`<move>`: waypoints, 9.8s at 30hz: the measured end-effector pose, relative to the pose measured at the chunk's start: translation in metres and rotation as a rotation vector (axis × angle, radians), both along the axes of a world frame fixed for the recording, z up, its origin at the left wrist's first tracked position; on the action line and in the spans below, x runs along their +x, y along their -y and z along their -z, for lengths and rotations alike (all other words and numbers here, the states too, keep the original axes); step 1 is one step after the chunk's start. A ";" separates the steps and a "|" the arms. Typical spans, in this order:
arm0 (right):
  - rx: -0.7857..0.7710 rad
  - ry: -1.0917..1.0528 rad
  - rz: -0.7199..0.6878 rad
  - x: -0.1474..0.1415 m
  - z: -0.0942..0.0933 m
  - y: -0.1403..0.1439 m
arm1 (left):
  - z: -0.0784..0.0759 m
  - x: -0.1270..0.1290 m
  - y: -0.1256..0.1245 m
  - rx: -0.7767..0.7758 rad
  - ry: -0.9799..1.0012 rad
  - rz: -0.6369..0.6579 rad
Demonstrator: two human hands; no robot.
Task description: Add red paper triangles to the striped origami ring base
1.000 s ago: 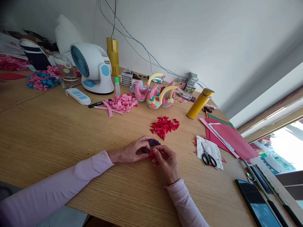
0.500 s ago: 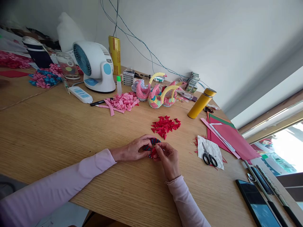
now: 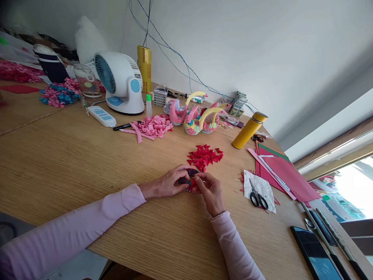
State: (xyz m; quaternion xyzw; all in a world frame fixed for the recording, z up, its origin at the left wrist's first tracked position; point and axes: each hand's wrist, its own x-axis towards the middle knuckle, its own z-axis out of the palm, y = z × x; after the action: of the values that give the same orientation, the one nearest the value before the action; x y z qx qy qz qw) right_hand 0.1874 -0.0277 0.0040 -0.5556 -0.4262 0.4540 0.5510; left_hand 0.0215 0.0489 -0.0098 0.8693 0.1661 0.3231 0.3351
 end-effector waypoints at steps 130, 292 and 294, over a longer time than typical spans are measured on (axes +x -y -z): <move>0.324 0.727 -0.307 0.025 0.009 -0.013 | 0.013 0.000 -0.006 -0.020 -0.040 0.029; -0.199 -1.030 0.437 -0.014 0.025 -0.002 | 0.006 0.029 -0.003 0.223 -0.056 -0.150; -0.193 -1.020 0.436 -0.014 0.026 -0.002 | 0.006 0.029 -0.002 0.237 -0.055 -0.151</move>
State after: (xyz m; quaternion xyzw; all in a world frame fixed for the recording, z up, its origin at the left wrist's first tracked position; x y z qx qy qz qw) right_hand 0.1732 -0.0259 -0.0221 -0.3888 0.0620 0.5776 0.7151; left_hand 0.0507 0.0511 -0.0155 0.8963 0.2010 0.3408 0.2002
